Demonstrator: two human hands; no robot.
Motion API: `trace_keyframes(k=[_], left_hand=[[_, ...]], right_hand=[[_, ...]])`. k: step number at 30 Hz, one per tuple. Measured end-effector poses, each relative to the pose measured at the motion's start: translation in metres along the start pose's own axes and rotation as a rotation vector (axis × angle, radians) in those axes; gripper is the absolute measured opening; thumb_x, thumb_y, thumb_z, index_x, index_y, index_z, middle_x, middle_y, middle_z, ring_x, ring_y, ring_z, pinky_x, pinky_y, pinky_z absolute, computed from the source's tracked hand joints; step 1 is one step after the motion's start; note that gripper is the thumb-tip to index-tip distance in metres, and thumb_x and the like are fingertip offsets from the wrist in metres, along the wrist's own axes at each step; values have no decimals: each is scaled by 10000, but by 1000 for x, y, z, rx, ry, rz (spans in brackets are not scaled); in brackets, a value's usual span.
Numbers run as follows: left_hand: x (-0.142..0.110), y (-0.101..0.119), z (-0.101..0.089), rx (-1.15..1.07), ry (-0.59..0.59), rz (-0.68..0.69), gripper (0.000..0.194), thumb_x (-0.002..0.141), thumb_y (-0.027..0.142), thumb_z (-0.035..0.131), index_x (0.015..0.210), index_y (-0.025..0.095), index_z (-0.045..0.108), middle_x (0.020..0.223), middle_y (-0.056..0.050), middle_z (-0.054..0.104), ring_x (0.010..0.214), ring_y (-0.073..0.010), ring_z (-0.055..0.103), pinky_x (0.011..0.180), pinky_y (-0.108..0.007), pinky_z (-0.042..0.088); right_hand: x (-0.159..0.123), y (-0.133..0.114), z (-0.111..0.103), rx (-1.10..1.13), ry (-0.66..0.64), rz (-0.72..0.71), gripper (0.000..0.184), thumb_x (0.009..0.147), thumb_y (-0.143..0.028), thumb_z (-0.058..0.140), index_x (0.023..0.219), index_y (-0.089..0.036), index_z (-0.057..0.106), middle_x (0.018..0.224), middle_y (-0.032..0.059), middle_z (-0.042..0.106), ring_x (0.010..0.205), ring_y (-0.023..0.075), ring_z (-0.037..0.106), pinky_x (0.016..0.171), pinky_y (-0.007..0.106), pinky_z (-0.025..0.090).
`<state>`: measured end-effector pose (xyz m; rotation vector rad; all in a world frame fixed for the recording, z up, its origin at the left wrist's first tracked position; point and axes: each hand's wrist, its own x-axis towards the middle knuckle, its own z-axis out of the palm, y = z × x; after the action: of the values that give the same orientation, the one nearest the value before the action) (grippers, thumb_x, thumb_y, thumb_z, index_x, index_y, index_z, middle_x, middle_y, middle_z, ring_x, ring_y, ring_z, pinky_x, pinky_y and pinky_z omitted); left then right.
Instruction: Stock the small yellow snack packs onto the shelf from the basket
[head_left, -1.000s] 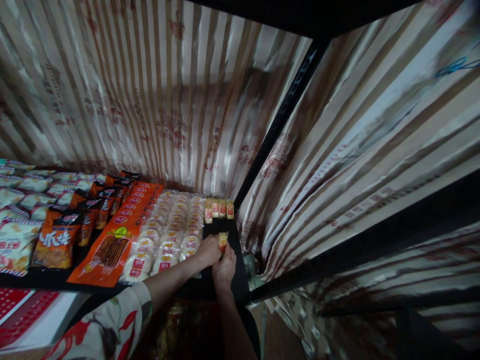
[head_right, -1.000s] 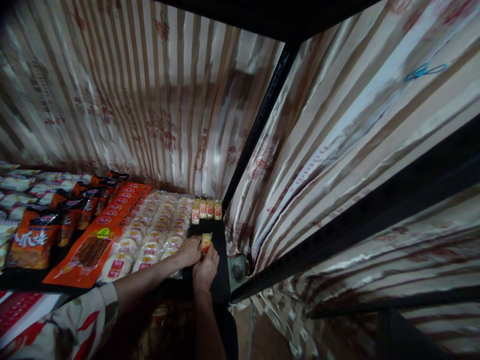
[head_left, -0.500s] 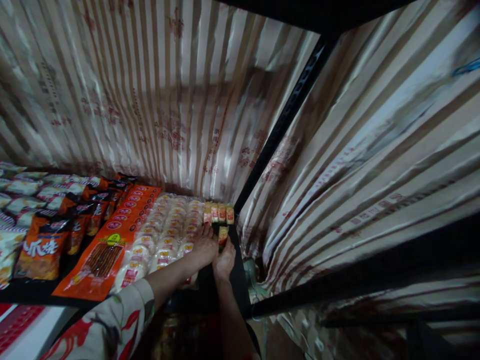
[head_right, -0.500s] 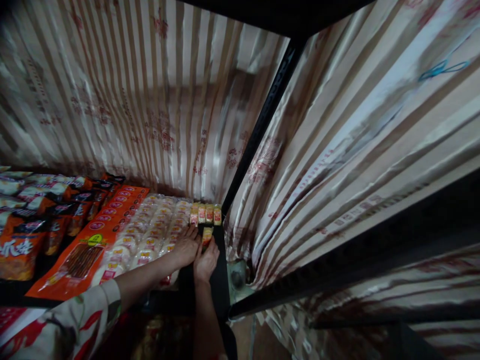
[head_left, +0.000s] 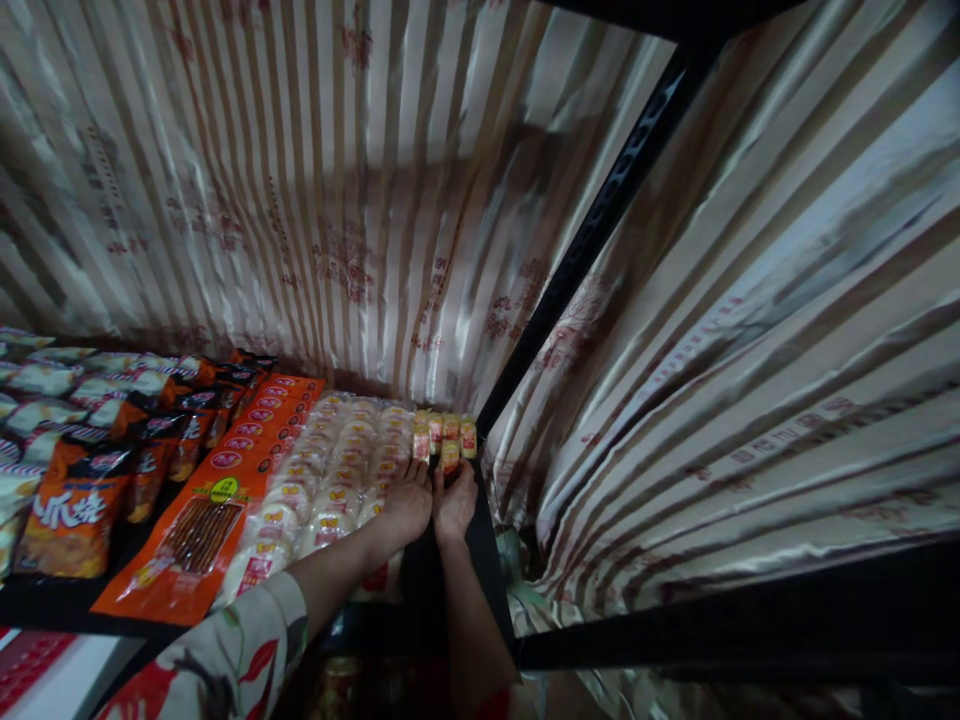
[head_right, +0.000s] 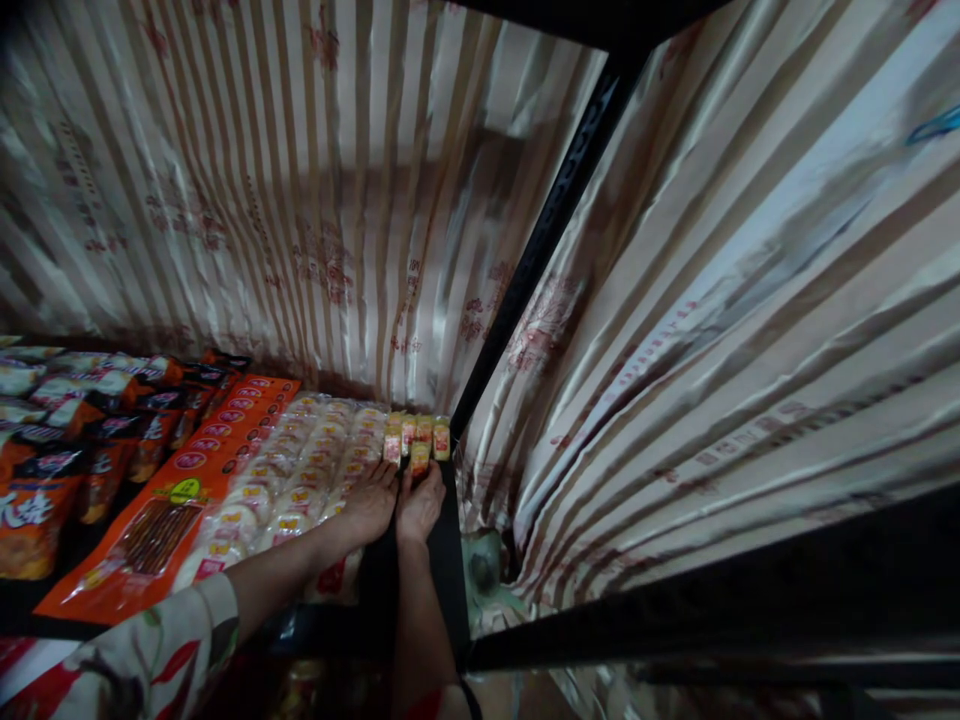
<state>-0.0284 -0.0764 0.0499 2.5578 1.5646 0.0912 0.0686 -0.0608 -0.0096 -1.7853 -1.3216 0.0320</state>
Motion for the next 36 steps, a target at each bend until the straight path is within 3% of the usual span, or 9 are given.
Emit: trace_keyframes(k=[15,20,26,33,36], left_hand=[[-1,-1,-3,23,-40,12,452,814,88,299,1197,68,538,1346,-165,436,1278,-250,355,1069,-429,229],[2,-2,2,18,-33,-12,456,820,114,308,1219,26,511,1339,-190,436,1278,-266,349,1073,-416,219],[0,-2,-3,37,-45,19,441,823,128,318,1205,75,533,1342,-162,443,1281,-250,350,1070,-422,220],[-2,0,-7,28,-51,6,449,825,119,316,1219,25,511,1341,-197,429,1273,-268,358,1070,-439,229],[-2,0,-7,21,-59,-2,453,837,135,315,1245,34,486,1350,-185,423,1283,-253,347,1085,-428,208]], right_hand=[[23,-10,13,-71,-32,44,323,774,-345,502,1031,-150,513,907,137,623,837,281,535,682,349,397],[25,-6,16,-57,-51,3,288,777,-327,502,999,-144,525,902,120,626,828,256,532,724,346,406],[22,-1,18,46,-57,-90,232,795,-262,448,965,-141,550,945,106,605,876,222,515,821,352,397],[18,6,25,163,-66,-32,279,783,-258,434,999,-135,561,1004,131,538,879,204,531,782,330,449],[18,8,27,165,-51,-73,350,782,-257,431,1088,-120,531,1048,137,555,963,217,525,839,348,432]])
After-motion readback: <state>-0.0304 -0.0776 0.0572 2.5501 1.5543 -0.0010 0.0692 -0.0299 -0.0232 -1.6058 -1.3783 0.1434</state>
